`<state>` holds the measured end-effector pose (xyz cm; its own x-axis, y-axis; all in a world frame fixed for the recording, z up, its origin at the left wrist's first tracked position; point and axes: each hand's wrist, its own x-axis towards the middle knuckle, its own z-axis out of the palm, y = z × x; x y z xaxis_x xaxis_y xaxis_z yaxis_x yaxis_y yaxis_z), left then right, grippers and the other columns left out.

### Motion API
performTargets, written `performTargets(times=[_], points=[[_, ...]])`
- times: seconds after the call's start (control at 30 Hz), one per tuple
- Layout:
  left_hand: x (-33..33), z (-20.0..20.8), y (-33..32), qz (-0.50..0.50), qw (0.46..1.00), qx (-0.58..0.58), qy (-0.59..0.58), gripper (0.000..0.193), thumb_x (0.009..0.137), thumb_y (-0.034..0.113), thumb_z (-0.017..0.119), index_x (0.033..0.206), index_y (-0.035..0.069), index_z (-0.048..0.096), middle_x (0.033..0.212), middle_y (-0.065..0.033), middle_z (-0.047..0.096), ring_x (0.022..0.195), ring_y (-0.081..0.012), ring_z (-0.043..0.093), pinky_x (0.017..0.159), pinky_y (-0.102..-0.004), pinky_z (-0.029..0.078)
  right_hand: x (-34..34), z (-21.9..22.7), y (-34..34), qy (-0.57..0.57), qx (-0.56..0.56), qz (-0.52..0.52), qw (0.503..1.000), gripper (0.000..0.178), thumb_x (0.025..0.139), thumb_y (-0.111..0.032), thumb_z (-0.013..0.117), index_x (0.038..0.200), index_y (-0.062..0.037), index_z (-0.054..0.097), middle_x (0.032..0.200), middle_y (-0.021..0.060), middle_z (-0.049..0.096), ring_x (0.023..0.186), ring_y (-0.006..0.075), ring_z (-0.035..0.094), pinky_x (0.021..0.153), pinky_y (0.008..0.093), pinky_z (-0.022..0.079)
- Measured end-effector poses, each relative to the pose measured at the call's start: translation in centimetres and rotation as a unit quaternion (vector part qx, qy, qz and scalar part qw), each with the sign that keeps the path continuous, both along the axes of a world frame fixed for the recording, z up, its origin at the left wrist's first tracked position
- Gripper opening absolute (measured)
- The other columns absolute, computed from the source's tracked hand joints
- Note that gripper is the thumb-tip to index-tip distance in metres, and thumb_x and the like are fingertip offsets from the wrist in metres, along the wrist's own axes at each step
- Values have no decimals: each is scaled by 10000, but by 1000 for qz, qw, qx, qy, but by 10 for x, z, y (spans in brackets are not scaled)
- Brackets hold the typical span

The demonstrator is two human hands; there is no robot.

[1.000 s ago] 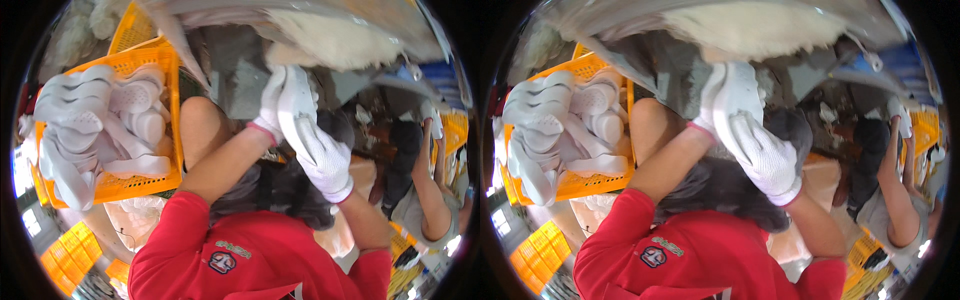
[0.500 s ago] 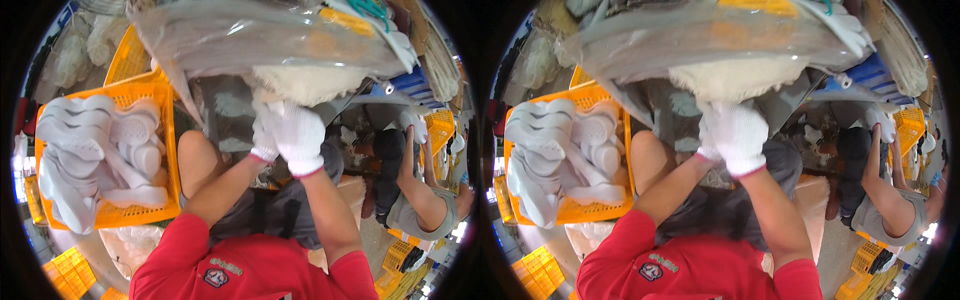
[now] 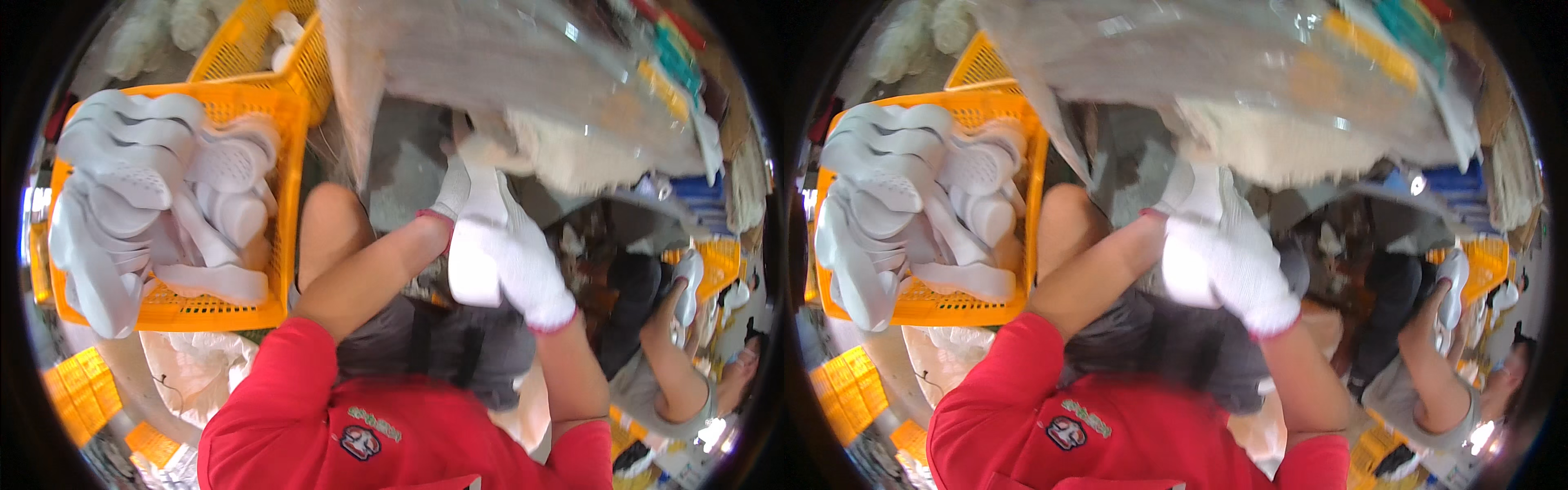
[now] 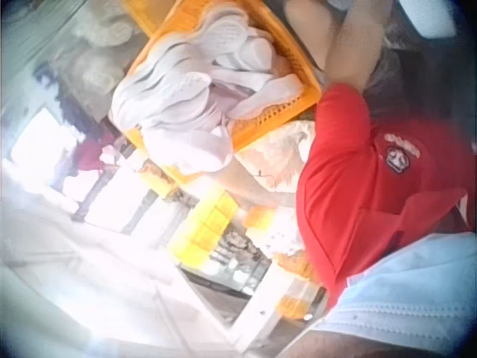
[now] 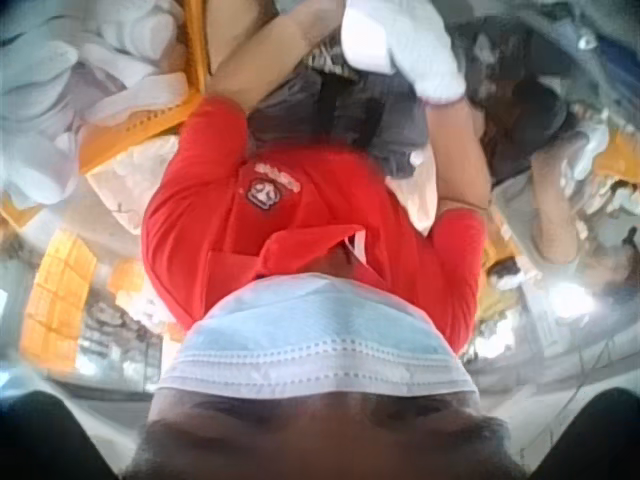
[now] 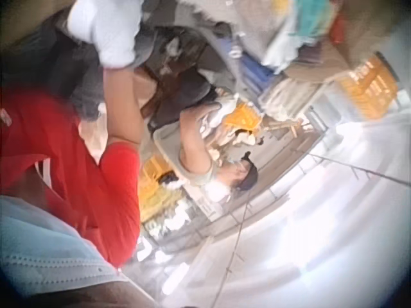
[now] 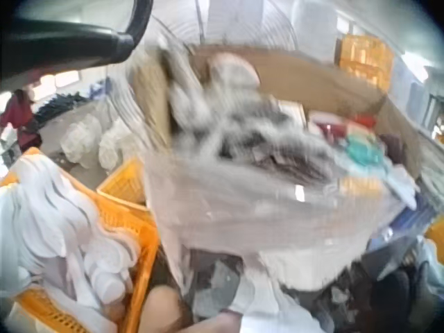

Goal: The person sits on the floor and repeatedly wipes white slipper soles with a cloth, then places them into a yellow basket. The person handles each slipper one at a time, wiping both sides before stacking them in the basket.

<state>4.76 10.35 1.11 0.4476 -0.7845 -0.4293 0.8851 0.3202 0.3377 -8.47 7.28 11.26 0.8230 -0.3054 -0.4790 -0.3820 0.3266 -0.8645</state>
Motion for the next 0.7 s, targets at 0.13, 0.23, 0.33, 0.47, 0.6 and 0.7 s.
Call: performTargets(times=[0.13, 0.23, 0.33, 0.47, 0.6, 0.7], points=[[-43, -37, 3, -28, 997, -14, 71, 1018, 831, 1083, 214, 1064, 166, 590, 718, -153, 549, 513, -412, 561, 503, -556, 528, -75, -31, 40, 42, -581, 63, 811, 1048, 779, -335, 940, 1593, 49, 402, 1424, 308, 638, 1273, 455, 671, 1060, 503, 566], [-15, -60, -11, -29, 992, -44, 114, 1051, 853, 1073, 209, 1244, 175, 590, 831, -166, 646, 585, -400, 621, 573, -576, 563, -81, -36, 46, 57, -543, 31, 837, 837, 743, -361, 985, 1423, -15, 640, 1248, 227, 749, 1102, 375, 760, 953, 445, 609], [23, -63, -16, 37, 988, -134, 73, 1051, 952, 988, 220, 1600, 199, 468, 1327, -162, 691, 1076, -379, 697, 865, -564, 620, 5, -1, 18, 13, -624, 63, 778, 736, 728, -409, 987, 1311, -44, 723, 1080, 196, 793, 958, 366, 791, 863, 443, 634], [30, -49, 11, 21, 987, -12, -160, 769, 1087, 712, 301, 1446, 97, 591, 1289, -148, 737, 1147, -321, 731, 979, -475, 609, 20, -5, 2, 55, -625, 94, 773, 632, 795, -454, 922, 1263, -73, 734, 1070, 179, 798, 1010, 373, 784, 855, 447, 637], [1, -30, 27, -53, 997, -41, 26, 709, 1159, 628, 312, 1313, 30, 660, 1141, -152, 789, 1081, -302, 781, 1006, -397, 617, -12, -28, 5, -60, -674, 32, 735, 662, 778, -412, 958, 1298, -77, 720, 1051, 162, 793, 963, 366, 780, 841, 443, 632], [-15, -19, 23, 86, 992, 49, -79, 814, 1136, 721, 300, 1293, 7, 659, 1149, -159, 782, 1056, -285, 777, 987, -382, 616, -6, -32, 6, -31, -624, 3, 781, 471, 826, -440, 898, 1185, -151, 801, 1041, 130, 796, 947, 340, 779, 801, 406, 617]])
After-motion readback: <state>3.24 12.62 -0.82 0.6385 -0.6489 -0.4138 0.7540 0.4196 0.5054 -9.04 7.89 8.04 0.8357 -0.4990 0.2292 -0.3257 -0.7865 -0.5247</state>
